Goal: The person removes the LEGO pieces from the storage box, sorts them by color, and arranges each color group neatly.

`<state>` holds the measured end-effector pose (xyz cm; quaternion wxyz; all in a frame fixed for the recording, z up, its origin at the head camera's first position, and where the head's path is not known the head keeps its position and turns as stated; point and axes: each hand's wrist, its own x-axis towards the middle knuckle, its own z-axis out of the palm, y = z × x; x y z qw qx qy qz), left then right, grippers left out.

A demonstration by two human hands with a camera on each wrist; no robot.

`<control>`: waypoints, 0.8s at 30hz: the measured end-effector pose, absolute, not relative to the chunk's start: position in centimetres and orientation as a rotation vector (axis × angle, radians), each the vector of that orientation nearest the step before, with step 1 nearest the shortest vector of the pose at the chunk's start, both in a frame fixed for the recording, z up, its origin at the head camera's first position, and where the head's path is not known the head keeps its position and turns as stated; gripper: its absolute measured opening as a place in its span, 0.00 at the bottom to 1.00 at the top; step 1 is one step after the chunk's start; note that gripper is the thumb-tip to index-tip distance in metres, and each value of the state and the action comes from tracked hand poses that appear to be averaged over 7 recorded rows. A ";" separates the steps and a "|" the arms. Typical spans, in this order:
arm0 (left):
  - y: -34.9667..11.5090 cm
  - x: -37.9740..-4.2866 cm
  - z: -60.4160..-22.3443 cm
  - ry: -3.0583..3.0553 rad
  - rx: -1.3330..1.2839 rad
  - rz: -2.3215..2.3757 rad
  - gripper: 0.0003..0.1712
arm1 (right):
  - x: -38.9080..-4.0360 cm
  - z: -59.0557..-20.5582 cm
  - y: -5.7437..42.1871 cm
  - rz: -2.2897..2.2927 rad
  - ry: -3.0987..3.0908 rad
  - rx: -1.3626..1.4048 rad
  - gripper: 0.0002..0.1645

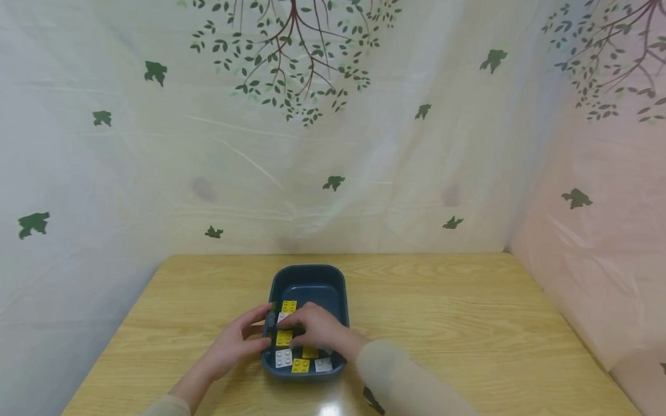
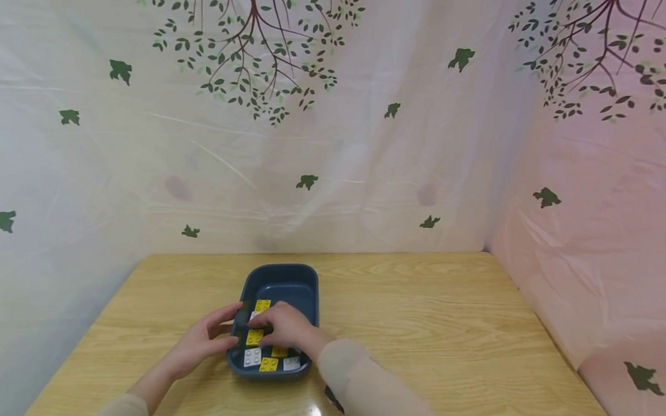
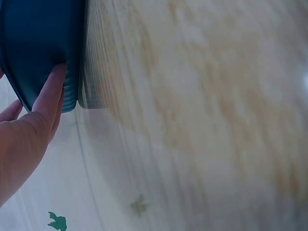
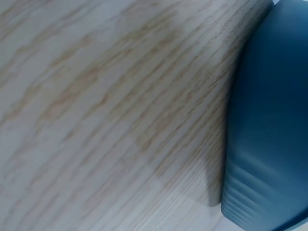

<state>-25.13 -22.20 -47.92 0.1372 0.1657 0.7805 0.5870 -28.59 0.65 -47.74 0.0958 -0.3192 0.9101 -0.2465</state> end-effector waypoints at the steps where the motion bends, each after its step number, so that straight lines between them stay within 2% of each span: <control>1: -22.2 -25.1 -48.0 2.263 0.476 1.696 0.41 | -28.6 -47.7 0.6 -0.724 2.696 -0.954 0.25; 24: -21.9 -25.2 -48.2 2.268 0.407 1.692 0.41 | -28.9 -48.3 0.4 -0.689 2.703 -0.969 0.22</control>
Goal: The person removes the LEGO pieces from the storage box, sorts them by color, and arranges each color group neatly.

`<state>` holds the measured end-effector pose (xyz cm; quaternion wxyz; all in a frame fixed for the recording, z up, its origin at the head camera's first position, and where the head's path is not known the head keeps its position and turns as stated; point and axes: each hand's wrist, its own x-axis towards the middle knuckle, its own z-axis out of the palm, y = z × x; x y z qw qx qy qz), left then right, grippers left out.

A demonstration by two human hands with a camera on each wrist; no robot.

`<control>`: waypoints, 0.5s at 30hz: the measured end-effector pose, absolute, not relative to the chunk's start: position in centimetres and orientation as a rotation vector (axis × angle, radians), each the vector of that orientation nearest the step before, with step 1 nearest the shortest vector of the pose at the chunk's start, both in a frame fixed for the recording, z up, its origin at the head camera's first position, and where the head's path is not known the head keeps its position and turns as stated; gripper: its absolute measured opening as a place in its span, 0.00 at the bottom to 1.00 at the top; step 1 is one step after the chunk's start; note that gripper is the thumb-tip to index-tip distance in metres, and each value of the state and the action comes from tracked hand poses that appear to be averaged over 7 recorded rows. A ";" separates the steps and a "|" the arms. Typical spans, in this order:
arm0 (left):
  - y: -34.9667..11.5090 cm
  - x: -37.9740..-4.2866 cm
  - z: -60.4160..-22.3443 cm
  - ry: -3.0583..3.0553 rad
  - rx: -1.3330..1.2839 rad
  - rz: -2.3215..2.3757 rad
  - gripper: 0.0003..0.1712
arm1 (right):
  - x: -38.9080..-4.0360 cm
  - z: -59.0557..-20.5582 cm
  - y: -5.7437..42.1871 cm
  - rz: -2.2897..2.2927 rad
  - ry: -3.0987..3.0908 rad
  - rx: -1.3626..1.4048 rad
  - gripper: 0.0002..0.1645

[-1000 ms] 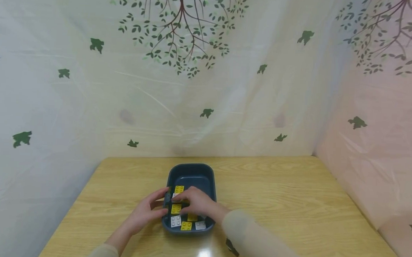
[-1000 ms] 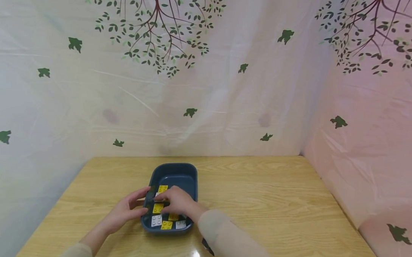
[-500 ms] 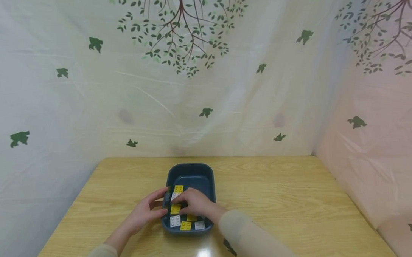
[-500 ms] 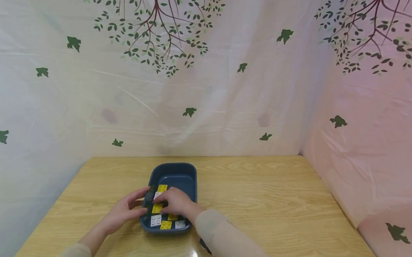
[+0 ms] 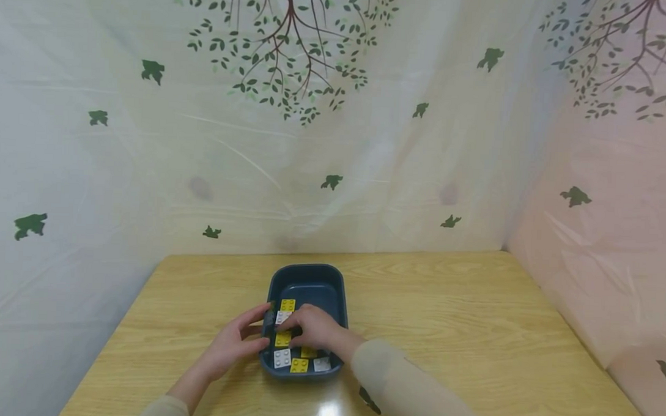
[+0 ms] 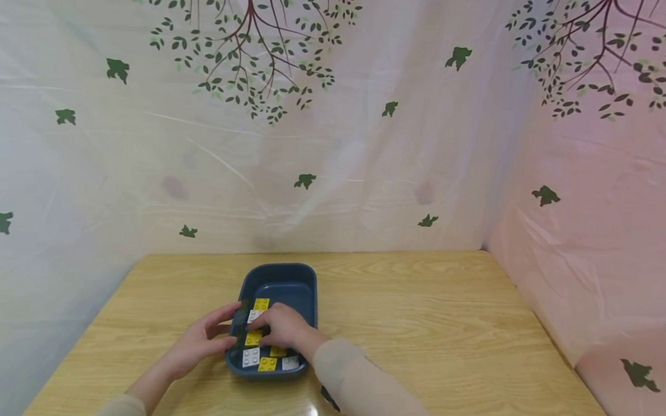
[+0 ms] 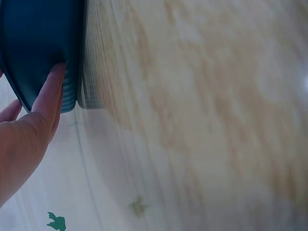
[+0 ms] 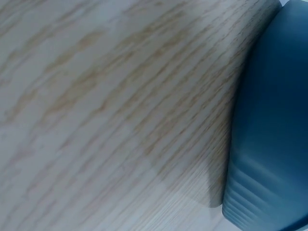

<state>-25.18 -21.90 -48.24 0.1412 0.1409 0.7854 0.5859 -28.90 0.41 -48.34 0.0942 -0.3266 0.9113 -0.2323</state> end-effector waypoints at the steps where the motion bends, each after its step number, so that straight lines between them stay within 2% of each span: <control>1: -21.9 -25.1 -48.2 2.269 0.407 1.691 0.41 | -28.9 -48.4 0.4 -0.685 2.702 -0.967 0.22; 15: -21.8 -24.6 -48.0 2.270 0.398 1.694 0.40 | -28.6 -48.4 0.3 -0.637 2.712 -0.958 0.21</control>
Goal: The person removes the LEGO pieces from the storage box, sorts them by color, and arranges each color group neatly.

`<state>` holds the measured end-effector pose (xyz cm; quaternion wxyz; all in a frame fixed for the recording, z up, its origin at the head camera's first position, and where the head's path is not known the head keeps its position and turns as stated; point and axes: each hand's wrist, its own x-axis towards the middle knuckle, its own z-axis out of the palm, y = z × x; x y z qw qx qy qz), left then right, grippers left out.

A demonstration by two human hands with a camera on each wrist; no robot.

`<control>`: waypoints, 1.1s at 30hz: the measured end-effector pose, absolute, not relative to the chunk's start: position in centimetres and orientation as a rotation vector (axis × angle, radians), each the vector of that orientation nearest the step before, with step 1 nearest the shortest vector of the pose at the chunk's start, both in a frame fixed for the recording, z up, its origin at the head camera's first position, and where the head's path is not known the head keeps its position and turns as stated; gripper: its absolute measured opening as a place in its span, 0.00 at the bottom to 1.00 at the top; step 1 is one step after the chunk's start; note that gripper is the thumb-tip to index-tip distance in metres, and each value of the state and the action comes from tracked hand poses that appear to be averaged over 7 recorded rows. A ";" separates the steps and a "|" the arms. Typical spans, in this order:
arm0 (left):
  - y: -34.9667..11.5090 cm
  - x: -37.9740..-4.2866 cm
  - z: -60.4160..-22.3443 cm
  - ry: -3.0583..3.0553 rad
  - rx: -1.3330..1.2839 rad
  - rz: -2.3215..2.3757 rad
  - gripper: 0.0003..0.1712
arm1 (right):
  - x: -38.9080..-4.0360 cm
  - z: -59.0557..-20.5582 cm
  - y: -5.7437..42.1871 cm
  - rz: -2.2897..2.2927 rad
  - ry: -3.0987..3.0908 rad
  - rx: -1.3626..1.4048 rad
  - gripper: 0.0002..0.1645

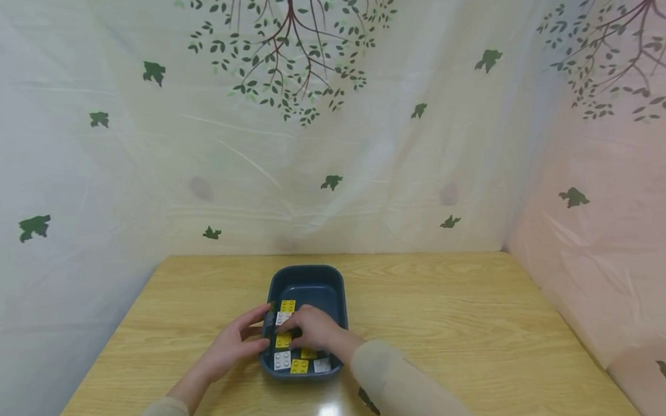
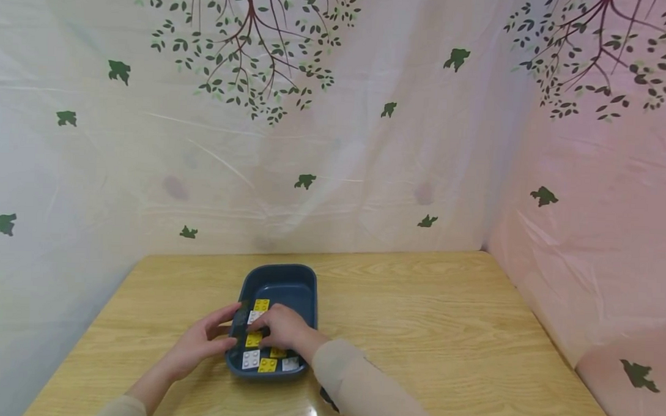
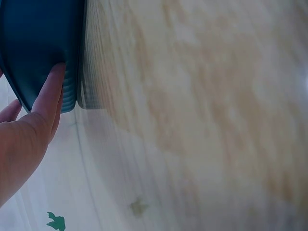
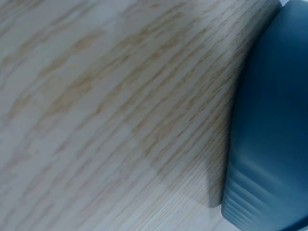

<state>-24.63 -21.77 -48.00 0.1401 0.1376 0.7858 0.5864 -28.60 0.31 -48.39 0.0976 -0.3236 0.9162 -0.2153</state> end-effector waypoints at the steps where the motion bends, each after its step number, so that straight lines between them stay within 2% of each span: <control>1: -21.7 -24.6 -48.1 2.273 0.395 1.691 0.40 | -28.6 -48.4 0.3 -0.634 2.713 -0.955 0.21; 21: -21.9 -24.3 -48.0 2.234 0.430 1.719 0.41 | -28.2 -47.5 0.8 -0.796 2.675 -0.934 0.22; 33: -21.8 -24.4 -48.2 2.255 0.409 1.724 0.41 | -27.4 -46.2 2.8 -0.923 2.723 -0.989 0.23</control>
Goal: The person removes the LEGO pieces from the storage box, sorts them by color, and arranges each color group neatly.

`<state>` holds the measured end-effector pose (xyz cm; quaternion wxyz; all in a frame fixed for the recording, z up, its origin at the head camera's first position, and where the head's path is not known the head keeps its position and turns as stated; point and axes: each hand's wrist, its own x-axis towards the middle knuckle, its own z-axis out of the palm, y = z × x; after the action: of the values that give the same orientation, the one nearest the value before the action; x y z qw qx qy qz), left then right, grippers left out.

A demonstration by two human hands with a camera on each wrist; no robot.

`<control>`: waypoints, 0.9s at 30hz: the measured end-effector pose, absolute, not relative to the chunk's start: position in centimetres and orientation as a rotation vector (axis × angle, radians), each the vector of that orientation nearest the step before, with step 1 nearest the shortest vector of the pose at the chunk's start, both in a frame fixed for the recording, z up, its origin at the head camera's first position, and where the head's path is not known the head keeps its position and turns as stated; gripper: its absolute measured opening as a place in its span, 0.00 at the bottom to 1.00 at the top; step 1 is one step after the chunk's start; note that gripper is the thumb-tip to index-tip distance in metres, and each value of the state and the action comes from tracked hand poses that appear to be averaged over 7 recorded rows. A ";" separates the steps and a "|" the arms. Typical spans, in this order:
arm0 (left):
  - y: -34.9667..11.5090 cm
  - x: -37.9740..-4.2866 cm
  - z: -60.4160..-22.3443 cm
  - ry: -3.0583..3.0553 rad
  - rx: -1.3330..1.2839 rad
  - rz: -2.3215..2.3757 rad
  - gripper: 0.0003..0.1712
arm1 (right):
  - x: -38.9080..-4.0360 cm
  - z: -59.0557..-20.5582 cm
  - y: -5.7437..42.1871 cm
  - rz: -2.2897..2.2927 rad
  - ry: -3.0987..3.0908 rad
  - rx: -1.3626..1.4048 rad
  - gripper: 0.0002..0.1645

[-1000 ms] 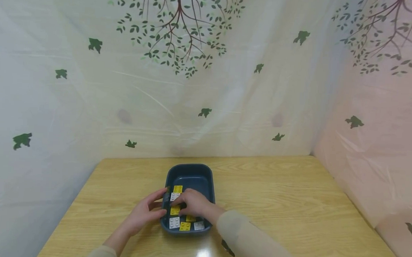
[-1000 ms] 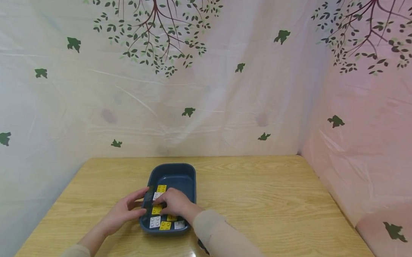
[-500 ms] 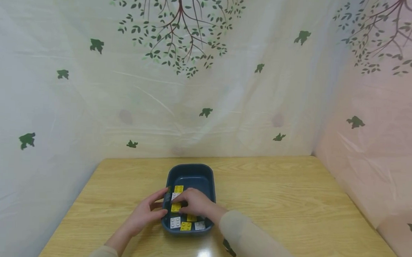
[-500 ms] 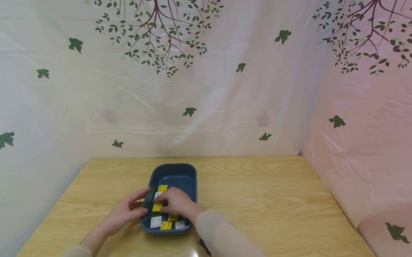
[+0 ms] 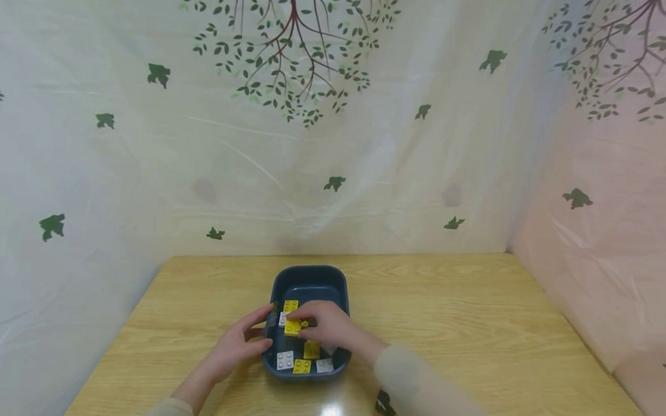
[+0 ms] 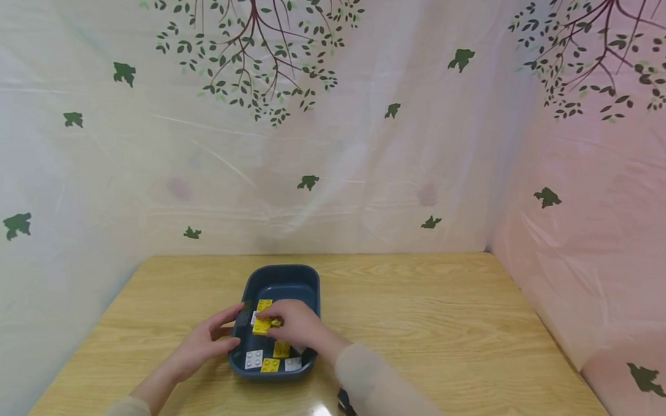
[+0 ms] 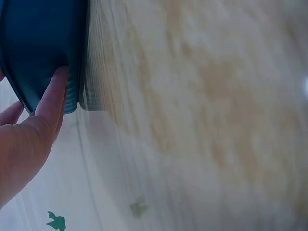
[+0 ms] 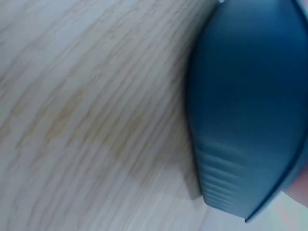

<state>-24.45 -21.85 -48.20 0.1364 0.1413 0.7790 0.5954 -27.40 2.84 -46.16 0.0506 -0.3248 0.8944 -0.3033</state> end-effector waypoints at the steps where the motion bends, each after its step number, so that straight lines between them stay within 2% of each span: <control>1: -21.8 -24.5 -48.2 2.258 0.407 1.725 0.41 | -27.3 -46.0 3.1 -0.925 2.732 -0.999 0.23; 12: -21.6 -24.6 -48.0 2.293 0.359 1.714 0.41 | -26.5 -44.9 6.5 -1.071 2.716 -1.033 0.23; 27: -21.8 -24.9 -48.1 2.308 0.333 1.700 0.41 | -25.4 -44.2 11.0 -1.184 2.776 -0.850 0.24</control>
<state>-24.91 -21.78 -48.13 0.1276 0.1144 0.7932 0.5843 -25.37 11.03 -44.19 0.0032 -0.2712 0.8854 -0.3776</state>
